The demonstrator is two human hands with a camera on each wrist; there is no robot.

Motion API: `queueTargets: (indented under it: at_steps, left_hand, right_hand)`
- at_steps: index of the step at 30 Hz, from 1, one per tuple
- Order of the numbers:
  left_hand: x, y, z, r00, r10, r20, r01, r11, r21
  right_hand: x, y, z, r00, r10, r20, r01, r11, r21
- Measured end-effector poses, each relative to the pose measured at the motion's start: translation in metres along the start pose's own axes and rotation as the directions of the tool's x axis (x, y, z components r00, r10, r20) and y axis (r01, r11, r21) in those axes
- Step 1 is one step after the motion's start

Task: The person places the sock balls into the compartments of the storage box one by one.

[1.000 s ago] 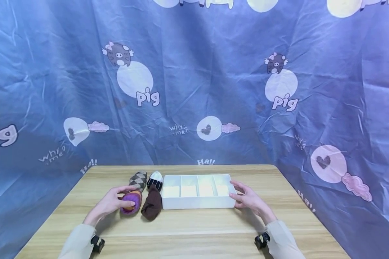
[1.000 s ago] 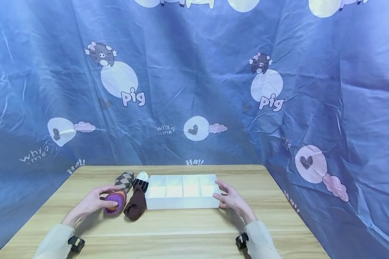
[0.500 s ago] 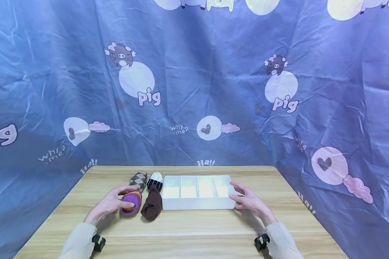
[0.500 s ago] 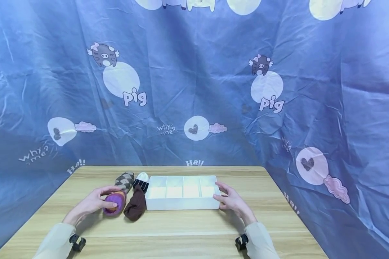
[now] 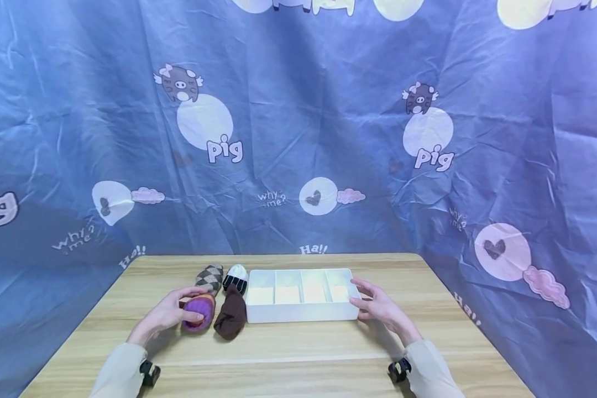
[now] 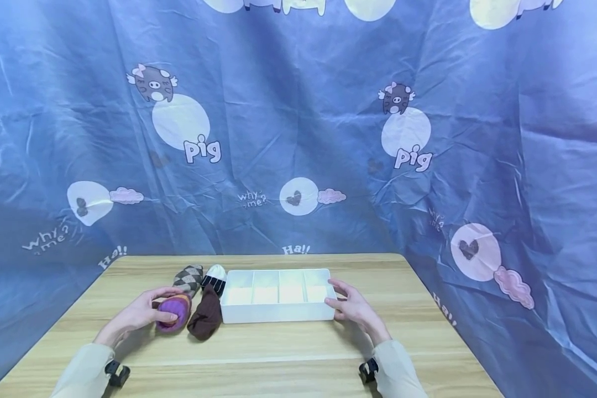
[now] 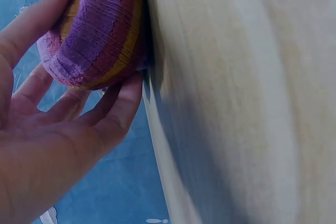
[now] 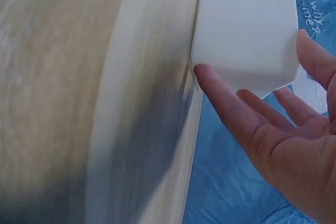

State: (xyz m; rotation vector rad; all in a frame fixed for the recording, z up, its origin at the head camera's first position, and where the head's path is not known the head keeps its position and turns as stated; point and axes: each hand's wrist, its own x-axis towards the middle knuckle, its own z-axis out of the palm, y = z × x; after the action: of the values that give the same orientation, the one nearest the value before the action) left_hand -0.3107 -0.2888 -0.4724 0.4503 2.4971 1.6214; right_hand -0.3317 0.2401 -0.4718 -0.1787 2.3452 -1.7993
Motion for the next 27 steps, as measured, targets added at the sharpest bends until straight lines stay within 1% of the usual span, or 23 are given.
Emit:
queueTargets:
  at_steps: [5,9,12,16,21,27]
  left_hand:
    - [0.0,0.001,-0.001,1.0,-0.001,-0.01,0.001,1.0,0.014]
    - [-0.001,0.001,-0.002,1.0,-0.012,-0.011,0.012,1.0,0.002]
    - [-0.002,0.003,-0.003,1.0,-0.022,-0.006,0.022,1.0,-0.005]
    - [-0.002,0.006,-0.003,0.999,-0.042,-0.014,0.042,0.999,-0.007]
    - [-0.002,0.012,-0.004,0.997,-0.062,-0.05,0.062,0.998,0.01]
    - [0.001,0.015,-0.007,0.996,-0.055,-0.072,0.057,0.998,0.023]
  right_hand:
    - [0.001,0.0,0.001,1.0,-0.017,-0.018,0.017,1.0,-0.008]
    - [0.0,0.001,0.002,0.998,-0.037,-0.05,0.037,0.999,-0.007]
    - [-0.002,0.002,0.001,0.997,-0.044,-0.067,0.046,0.999,0.022]
    - [-0.004,0.002,-0.001,0.997,-0.05,-0.059,0.053,0.997,0.049]
    - [-0.004,0.003,-0.002,0.998,-0.048,-0.049,0.051,0.997,0.064]
    - [-0.004,0.003,-0.001,0.997,-0.053,-0.052,0.057,0.995,0.077]
